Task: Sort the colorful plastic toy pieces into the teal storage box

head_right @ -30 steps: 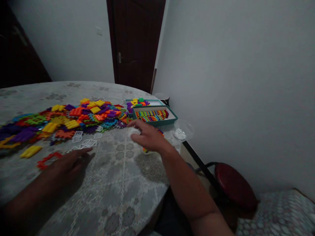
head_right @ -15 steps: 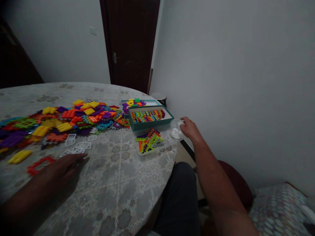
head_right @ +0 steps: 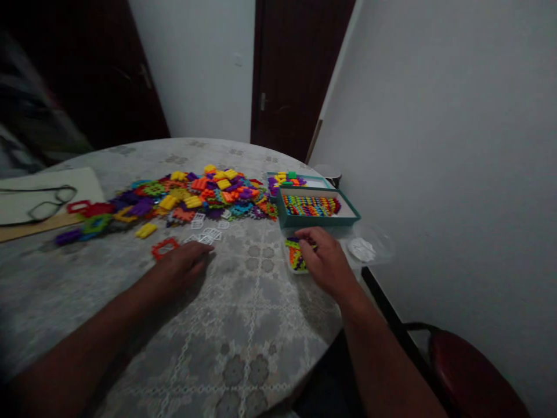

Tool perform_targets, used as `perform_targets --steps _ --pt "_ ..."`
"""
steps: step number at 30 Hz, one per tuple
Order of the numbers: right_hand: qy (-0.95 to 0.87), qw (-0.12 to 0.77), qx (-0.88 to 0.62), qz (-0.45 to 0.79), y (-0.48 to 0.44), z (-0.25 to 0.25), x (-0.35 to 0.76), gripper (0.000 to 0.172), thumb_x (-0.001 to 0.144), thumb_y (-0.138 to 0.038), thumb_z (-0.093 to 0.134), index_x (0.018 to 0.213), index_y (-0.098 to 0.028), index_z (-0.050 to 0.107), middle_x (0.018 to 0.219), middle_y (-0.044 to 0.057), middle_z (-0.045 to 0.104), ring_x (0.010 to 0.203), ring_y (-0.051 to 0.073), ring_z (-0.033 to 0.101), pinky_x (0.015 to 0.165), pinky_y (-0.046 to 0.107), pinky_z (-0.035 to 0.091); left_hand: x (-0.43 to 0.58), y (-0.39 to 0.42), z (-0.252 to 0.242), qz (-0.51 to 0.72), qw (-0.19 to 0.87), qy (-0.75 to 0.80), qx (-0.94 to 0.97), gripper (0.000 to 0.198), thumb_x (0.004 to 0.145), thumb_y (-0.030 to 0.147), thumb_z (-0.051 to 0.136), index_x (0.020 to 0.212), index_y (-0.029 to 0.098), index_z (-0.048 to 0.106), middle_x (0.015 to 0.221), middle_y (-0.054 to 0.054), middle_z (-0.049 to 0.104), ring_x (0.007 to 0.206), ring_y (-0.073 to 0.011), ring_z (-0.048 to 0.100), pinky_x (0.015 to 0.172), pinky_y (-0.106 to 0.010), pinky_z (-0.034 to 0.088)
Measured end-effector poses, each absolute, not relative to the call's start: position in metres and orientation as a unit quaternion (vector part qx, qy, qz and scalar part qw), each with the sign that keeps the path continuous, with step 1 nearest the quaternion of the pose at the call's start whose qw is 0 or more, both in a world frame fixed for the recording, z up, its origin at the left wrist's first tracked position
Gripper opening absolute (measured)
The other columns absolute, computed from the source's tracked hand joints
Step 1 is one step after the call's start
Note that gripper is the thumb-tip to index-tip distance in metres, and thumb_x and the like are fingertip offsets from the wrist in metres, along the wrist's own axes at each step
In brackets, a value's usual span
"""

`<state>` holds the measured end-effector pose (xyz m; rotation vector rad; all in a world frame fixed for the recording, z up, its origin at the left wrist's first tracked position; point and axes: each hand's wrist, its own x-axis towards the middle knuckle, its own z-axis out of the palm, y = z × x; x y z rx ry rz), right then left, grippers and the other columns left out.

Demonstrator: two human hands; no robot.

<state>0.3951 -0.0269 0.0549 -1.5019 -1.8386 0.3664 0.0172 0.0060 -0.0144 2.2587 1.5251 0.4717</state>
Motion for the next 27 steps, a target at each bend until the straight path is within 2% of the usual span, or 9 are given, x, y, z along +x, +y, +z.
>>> perform_targets --steps 4,6,9,14,18,22,24,27 --pt "-0.847 0.241 -0.416 0.227 -0.024 0.039 0.309 0.04 0.102 -0.029 0.059 0.141 -0.027 0.069 0.144 0.011 0.069 0.134 0.027 0.065 0.116 0.046 0.051 0.019 0.002 -0.008 0.153 0.144 0.56 0.801 0.037 0.104 0.029 0.043 0.125 0.018 0.071 0.125 -0.017 0.072 0.116 -0.0298 0.07 0.104 -0.043 0.055" --pt "-0.863 0.214 -0.404 0.213 -0.01 0.027 0.273 0.045 0.103 -0.028 0.06 0.147 -0.025 0.065 0.154 0.013 0.064 0.146 0.028 0.056 0.124 0.05 0.044 0.018 -0.001 -0.007 0.142 0.127 0.587 0.787 0.032 0.103 0.025 0.046 0.125 0.018 0.07 0.125 -0.017 0.071 0.116 -0.0303 0.07 0.103 -0.044 0.056" --pt "-0.866 0.179 -0.441 0.153 0.023 0.007 0.229 0.047 0.104 -0.027 0.058 0.15 -0.016 0.062 0.161 0.02 0.056 0.152 0.031 0.05 0.128 0.051 0.038 0.019 -0.004 -0.003 0.127 0.117 0.617 0.768 0.029 0.103 0.022 0.05 0.125 0.017 0.068 0.128 -0.018 0.07 0.118 -0.0305 0.07 0.102 -0.043 0.056" --pt "-0.836 0.134 -0.527 0.068 0.079 -0.014 0.19 0.047 0.107 -0.021 0.047 0.15 -0.005 0.059 0.164 0.028 0.05 0.15 0.035 0.049 0.125 0.05 0.038 0.02 -0.005 0.002 0.118 0.112 0.638 0.753 0.032 0.104 0.024 0.053 0.131 0.014 0.066 0.135 -0.02 0.066 0.12 -0.0319 0.07 0.101 -0.043 0.057" --pt "-0.852 0.107 -0.511 0.032 0.098 -0.02 0.186 0.047 0.107 -0.017 0.045 0.151 -0.008 0.057 0.158 0.025 0.056 0.145 0.034 0.052 0.122 0.047 0.038 0.021 -0.005 0.0 0.11 0.112 0.633 0.758 0.028 0.102 0.023 0.056 0.126 0.016 0.068 0.133 -0.018 0.067 0.117 -0.0322 0.071 0.097 -0.042 0.058" --pt "-0.859 0.094 -0.503 0.011 0.085 -0.023 0.193 0.035 0.105 -0.015 0.047 0.133 -0.012 0.067 0.135 0.022 0.067 0.127 0.032 0.06 0.113 0.044 0.045 0.021 -0.005 -0.004 0.114 0.107 0.628 0.762 0.025 0.102 0.024 0.057 0.123 0.017 0.069 0.131 -0.018 0.068 0.117 -0.0325 0.071 0.097 -0.042 0.058" --pt "-0.863 0.103 -0.493 0.021 0.071 -0.026 0.197 0.029 0.104 -0.016 0.048 0.123 -0.015 0.07 0.125 0.02 0.069 0.118 0.031 0.063 0.108 0.042 0.048 0.021 -0.006 -0.005 0.113 0.108 0.629 0.762 0.026 0.103 0.024 0.056 0.124 0.015 0.069 0.13 -0.019 0.068 0.116 -0.0337 0.072 0.097 -0.043 0.059" --pt "-0.882 0.156 -0.437 0.082 0.057 -0.031 0.205 0.03 0.101 -0.012 0.049 0.12 -0.017 0.071 0.12 0.016 0.071 0.113 0.027 0.065 0.106 0.039 0.051 0.022 -0.006 -0.004 0.113 0.114 0.631 0.759 0.028 0.103 0.024 0.055 0.126 0.014 0.068 0.129 -0.02 0.067 0.116 -0.0347 0.072 0.097 -0.045 0.059"
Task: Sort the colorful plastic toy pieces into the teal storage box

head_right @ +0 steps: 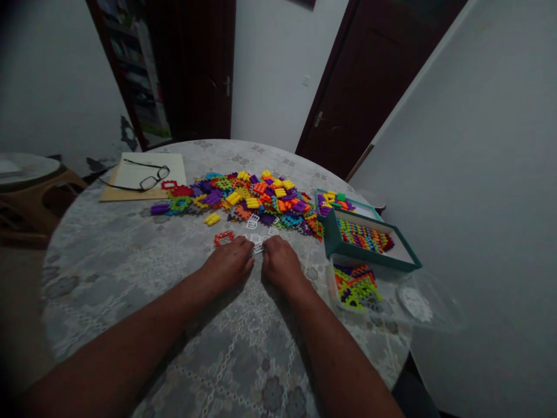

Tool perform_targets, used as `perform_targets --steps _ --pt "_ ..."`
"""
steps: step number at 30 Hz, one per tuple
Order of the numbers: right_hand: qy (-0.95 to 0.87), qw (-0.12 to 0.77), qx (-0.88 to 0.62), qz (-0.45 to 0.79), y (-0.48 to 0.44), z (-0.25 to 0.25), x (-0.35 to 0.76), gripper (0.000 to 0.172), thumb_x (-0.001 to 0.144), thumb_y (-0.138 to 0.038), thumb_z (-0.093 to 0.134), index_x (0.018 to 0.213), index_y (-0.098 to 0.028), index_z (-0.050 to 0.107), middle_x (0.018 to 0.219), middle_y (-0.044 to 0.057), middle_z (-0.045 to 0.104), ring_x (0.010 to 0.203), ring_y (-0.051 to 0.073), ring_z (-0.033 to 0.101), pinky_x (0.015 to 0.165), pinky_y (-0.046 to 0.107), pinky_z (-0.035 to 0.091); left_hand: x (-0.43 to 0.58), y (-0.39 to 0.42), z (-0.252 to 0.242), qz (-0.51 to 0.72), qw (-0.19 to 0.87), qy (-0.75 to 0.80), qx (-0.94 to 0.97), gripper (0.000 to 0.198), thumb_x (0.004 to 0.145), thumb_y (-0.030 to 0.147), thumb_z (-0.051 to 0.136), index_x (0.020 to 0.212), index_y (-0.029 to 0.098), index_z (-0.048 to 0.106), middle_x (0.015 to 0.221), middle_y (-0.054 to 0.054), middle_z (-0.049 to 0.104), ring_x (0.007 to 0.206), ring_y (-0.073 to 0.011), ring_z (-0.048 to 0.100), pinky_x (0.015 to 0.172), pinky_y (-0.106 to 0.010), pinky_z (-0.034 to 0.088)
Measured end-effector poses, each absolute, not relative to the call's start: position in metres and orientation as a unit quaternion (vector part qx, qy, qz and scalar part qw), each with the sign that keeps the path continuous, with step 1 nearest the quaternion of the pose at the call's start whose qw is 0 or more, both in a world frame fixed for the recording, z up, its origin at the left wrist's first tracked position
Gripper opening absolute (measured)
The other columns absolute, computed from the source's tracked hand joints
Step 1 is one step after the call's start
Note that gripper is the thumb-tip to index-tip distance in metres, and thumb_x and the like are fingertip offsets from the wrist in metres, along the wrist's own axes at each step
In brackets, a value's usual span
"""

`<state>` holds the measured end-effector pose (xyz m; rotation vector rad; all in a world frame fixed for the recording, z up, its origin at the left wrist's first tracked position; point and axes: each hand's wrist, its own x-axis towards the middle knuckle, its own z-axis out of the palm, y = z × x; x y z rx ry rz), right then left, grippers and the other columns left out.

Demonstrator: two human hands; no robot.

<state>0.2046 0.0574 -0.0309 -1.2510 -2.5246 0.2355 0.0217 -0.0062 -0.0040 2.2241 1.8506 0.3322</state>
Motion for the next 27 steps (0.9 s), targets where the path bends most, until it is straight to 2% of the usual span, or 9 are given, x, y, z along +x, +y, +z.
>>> perform_targets --steps 4,6,10,14,17,20,23,25,27 --pt "-0.863 0.252 -0.426 0.1 0.068 -0.04 0.21 0.04 0.093 -0.006 0.05 0.126 -0.017 0.071 0.135 0.016 0.07 0.13 0.026 0.063 0.118 0.042 0.048 0.021 -0.006 -0.004 0.109 0.117 0.634 0.756 0.03 0.102 0.024 0.058 0.128 0.013 0.068 0.132 -0.02 0.067 0.117 -0.0347 0.072 0.097 -0.043 0.059" --pt "-0.844 0.267 -0.458 0.08 0.082 -0.044 0.208 0.045 0.092 -0.005 0.049 0.131 -0.014 0.071 0.143 0.019 0.067 0.138 0.027 0.06 0.123 0.043 0.045 0.02 -0.007 -0.003 0.106 0.118 0.635 0.756 0.03 0.101 0.024 0.059 0.128 0.012 0.068 0.132 -0.02 0.067 0.117 -0.0343 0.072 0.098 -0.043 0.059" --pt "-0.832 0.234 -0.5 0.062 0.11 -0.045 0.2 0.056 0.093 -0.004 0.047 0.146 -0.007 0.063 0.152 0.022 0.064 0.145 0.027 0.057 0.125 0.04 0.043 0.021 -0.007 -0.001 0.095 0.121 0.636 0.756 0.028 0.101 0.024 0.061 0.126 0.013 0.068 0.131 -0.018 0.068 0.117 -0.0324 0.072 0.1 -0.041 0.058" --pt "-0.828 0.196 -0.522 0.063 0.117 -0.045 0.194 0.066 0.095 -0.006 0.049 0.16 -0.008 0.051 0.157 0.021 0.062 0.142 0.027 0.061 0.122 0.039 0.045 0.022 -0.006 -0.003 0.096 0.12 0.633 0.759 0.028 0.101 0.024 0.062 0.126 0.013 0.067 0.131 -0.018 0.067 0.119 -0.0317 0.071 0.102 -0.041 0.057" --pt "-0.82 0.202 -0.532 0.069 0.108 -0.047 0.198 0.066 0.097 -0.008 0.048 0.163 -0.01 0.048 0.151 0.019 0.067 0.134 0.027 0.066 0.118 0.037 0.049 0.022 -0.005 -0.004 0.098 0.123 0.635 0.757 0.028 0.101 0.025 0.062 0.126 0.015 0.067 0.131 -0.018 0.067 0.116 -0.0317 0.071 0.098 -0.042 0.058" --pt "-0.818 0.207 -0.532 0.071 0.099 -0.049 0.203 0.062 0.097 -0.009 0.047 0.159 -0.011 0.052 0.143 0.017 0.072 0.128 0.026 0.069 0.116 0.036 0.05 0.022 -0.006 -0.004 0.093 0.121 0.635 0.757 0.027 0.101 0.024 0.06 0.126 0.015 0.068 0.131 -0.018 0.067 0.114 -0.0314 0.072 0.095 -0.041 0.059" --pt "-0.817 0.21 -0.535 0.05 0.098 -0.048 0.204 0.062 0.096 -0.007 0.046 0.158 -0.008 0.052 0.148 0.02 0.068 0.135 0.026 0.065 0.119 0.037 0.048 0.022 -0.006 -0.003 0.093 0.117 0.634 0.759 0.027 0.101 0.023 0.06 0.125 0.014 0.068 0.131 -0.018 0.067 0.114 -0.0311 0.072 0.095 -0.041 0.059" --pt "-0.812 0.204 -0.546 0.035 0.102 -0.044 0.201 0.068 0.096 -0.007 0.045 0.163 -0.007 0.045 0.155 0.021 0.062 0.141 0.026 0.061 0.12 0.037 0.047 0.022 -0.007 -0.003 0.094 0.119 0.633 0.759 0.027 0.101 0.024 0.06 0.125 0.014 0.068 0.131 -0.017 0.067 0.114 -0.0309 0.072 0.095 -0.04 0.059" --pt "-0.808 0.183 -0.559 0.032 0.106 -0.04 0.197 0.074 0.097 -0.008 0.046 0.17 -0.009 0.036 0.158 0.02 0.06 0.14 0.027 0.063 0.117 0.037 0.049 0.022 -0.007 -0.002 0.095 0.122 0.632 0.759 0.028 0.101 0.024 0.061 0.126 0.015 0.068 0.132 -0.018 0.066 0.116 -0.031 0.071 0.096 -0.041 0.058"
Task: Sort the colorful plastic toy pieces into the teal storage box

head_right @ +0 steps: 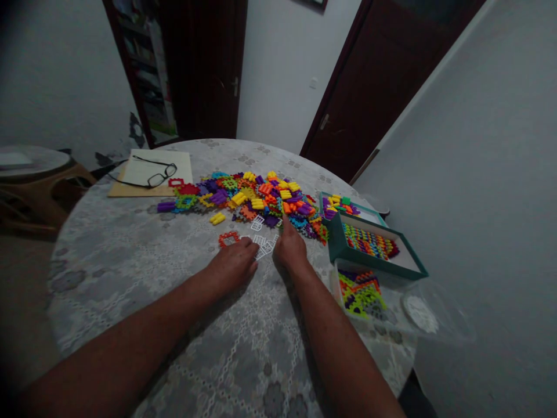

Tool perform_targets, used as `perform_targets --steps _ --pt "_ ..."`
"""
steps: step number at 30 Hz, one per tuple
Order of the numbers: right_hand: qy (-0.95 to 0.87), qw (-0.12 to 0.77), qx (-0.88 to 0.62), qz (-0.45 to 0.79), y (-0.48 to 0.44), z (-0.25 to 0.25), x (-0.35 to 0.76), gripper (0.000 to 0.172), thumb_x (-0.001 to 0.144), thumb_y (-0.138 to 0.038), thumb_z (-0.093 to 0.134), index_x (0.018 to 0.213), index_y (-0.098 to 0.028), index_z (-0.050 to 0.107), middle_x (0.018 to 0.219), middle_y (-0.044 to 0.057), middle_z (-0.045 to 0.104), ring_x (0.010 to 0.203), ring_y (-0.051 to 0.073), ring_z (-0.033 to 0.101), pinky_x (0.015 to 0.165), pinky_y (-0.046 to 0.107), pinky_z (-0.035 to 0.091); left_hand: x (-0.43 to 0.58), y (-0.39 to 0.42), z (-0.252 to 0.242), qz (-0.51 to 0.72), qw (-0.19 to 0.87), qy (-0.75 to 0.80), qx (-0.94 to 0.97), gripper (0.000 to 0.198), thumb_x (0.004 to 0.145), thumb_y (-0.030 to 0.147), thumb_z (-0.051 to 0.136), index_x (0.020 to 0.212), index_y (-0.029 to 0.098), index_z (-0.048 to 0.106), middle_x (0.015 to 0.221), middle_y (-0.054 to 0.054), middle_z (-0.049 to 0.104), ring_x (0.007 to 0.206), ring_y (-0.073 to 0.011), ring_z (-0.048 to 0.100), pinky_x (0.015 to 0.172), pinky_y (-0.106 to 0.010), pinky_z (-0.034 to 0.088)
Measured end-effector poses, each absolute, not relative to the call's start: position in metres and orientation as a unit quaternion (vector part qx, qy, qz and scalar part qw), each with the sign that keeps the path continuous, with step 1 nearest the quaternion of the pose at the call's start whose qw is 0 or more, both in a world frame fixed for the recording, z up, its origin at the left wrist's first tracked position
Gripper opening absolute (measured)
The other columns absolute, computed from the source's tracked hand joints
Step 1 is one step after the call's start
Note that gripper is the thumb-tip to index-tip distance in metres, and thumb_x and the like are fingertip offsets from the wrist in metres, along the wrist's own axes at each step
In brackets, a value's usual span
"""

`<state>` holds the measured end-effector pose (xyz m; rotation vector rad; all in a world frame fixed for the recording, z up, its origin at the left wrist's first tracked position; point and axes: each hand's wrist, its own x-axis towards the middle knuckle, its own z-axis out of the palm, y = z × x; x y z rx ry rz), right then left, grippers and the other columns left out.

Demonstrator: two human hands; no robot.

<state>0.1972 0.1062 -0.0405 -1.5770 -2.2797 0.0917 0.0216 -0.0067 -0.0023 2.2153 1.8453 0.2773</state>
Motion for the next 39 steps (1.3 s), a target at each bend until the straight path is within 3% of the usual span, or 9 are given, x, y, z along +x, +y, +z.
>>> perform_targets --steps 4,11,19,23,34,39 --pt "-0.812 0.147 -0.564 0.033 0.106 -0.039 0.194 0.074 0.1 -0.012 0.046 0.172 -0.012 0.032 0.157 0.019 0.062 0.134 0.028 0.067 0.112 0.038 0.052 0.022 -0.007 -0.002 0.094 0.128 0.635 0.756 0.028 0.101 0.024 0.061 0.127 0.014 0.067 0.133 -0.018 0.066 0.116 -0.0315 0.072 0.096 -0.042 0.059" --pt "-0.82 0.168 -0.547 0.023 0.09 -0.042 0.203 0.058 0.099 -0.01 0.046 0.156 -0.011 0.056 0.144 0.018 0.069 0.129 0.026 0.067 0.113 0.034 0.05 0.022 -0.005 -0.007 0.103 0.115 0.629 0.762 0.028 0.101 0.022 0.059 0.127 0.014 0.068 0.131 -0.018 0.068 0.115 -0.0313 0.072 0.095 -0.041 0.06" --pt "-0.836 0.107 -0.538 0.017 0.082 -0.031 0.196 0.044 0.1 -0.015 0.053 0.14 -0.022 0.07 0.144 0.013 0.063 0.108 0.023 0.071 0.09 0.03 0.055 0.022 -0.005 -0.01 0.112 0.123 0.63 0.759 0.029 0.1 0.021 0.061 0.128 0.016 0.068 0.133 -0.018 0.067 0.116 -0.0311 0.071 0.098 -0.043 0.059" --pt "-0.837 0.14 -0.527 0.041 0.082 -0.034 0.2 0.034 0.099 -0.012 0.051 0.122 -0.019 0.076 0.133 0.012 0.067 0.111 0.021 0.068 0.097 0.027 0.053 0.021 -0.005 -0.009 0.112 0.119 0.628 0.761 0.028 0.101 0.021 0.06 0.128 0.015 0.068 0.131 -0.018 0.067 0.117 -0.0312 0.071 0.098 -0.042 0.058" --pt "-0.79 0.09 -0.606 0.017 0.112 -0.028 0.185 0.056 0.101 -0.014 0.052 0.155 -0.023 0.062 0.133 0.017 0.069 0.117 0.027 0.07 0.101 0.034 0.054 0.021 -0.005 -0.007 0.108 0.126 0.626 0.762 0.025 0.101 0.022 0.062 0.124 0.016 0.067 0.134 -0.019 0.066 0.117 -0.0312 0.071 0.097 -0.042 0.059" --pt "-0.804 0.051 -0.593 -0.003 0.103 -0.026 0.185 0.056 0.104 -0.015 0.049 0.157 -0.031 0.059 0.133 0.015 0.064 0.106 0.026 0.073 0.092 0.034 0.056 0.021 -0.006 -0.01 0.114 0.125 0.628 0.76 0.025 0.101 0.024 0.061 0.124 0.017 0.068 0.132 -0.018 0.067 0.116 -0.0305 0.07 0.098 -0.042 0.058"
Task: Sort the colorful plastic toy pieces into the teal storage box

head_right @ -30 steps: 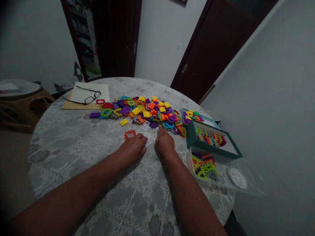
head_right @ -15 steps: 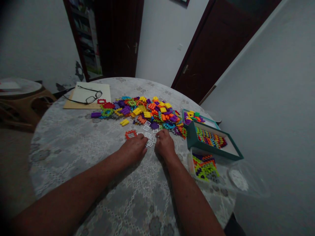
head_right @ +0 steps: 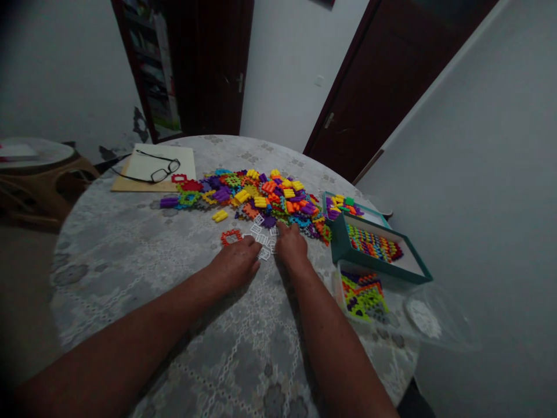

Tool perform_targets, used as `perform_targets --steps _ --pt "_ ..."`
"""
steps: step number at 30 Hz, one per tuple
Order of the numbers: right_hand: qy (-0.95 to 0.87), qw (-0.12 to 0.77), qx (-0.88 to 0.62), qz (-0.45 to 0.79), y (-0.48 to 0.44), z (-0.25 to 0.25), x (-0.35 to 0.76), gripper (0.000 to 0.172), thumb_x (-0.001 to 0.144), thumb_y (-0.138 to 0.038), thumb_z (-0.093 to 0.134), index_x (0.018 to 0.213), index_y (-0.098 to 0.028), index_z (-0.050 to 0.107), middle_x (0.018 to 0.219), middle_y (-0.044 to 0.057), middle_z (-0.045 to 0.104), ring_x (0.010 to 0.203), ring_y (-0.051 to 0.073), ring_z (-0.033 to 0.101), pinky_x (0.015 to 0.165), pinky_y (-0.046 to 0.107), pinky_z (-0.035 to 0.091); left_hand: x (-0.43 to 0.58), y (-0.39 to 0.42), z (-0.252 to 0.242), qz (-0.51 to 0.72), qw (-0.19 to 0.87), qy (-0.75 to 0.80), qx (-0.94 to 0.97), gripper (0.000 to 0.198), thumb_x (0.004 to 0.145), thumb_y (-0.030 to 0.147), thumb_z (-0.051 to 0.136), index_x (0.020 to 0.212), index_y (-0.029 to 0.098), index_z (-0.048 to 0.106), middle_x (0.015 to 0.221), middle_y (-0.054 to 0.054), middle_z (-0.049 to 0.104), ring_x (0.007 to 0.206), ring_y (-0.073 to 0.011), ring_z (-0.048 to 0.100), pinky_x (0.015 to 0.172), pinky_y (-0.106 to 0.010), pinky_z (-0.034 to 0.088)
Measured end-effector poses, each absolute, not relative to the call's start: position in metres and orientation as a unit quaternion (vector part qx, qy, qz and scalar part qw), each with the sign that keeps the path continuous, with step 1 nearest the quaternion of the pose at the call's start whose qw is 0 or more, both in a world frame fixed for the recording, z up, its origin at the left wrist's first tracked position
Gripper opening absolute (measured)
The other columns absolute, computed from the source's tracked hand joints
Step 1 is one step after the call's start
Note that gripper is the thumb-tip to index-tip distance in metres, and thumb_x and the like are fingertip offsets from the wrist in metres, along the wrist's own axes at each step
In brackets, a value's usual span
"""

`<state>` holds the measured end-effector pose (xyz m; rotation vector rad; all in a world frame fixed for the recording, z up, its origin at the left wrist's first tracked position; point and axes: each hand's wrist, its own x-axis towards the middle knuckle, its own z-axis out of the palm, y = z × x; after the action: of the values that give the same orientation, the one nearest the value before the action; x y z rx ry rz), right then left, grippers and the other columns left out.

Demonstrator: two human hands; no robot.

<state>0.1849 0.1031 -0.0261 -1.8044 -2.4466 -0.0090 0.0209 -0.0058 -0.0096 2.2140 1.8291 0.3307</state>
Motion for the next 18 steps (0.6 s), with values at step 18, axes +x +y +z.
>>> perform_targets --steps 18 --pt "-0.853 0.114 -0.507 0.05 0.085 -0.027 0.189 0.027 0.097 -0.01 0.05 0.102 -0.02 0.075 0.115 0.01 0.066 0.105 0.022 0.066 0.092 0.028 0.051 0.022 -0.006 -0.007 0.112 0.12 0.624 0.764 0.029 0.1 0.021 0.06 0.128 0.015 0.068 0.132 -0.018 0.066 0.117 -0.0312 0.071 0.099 -0.041 0.058"
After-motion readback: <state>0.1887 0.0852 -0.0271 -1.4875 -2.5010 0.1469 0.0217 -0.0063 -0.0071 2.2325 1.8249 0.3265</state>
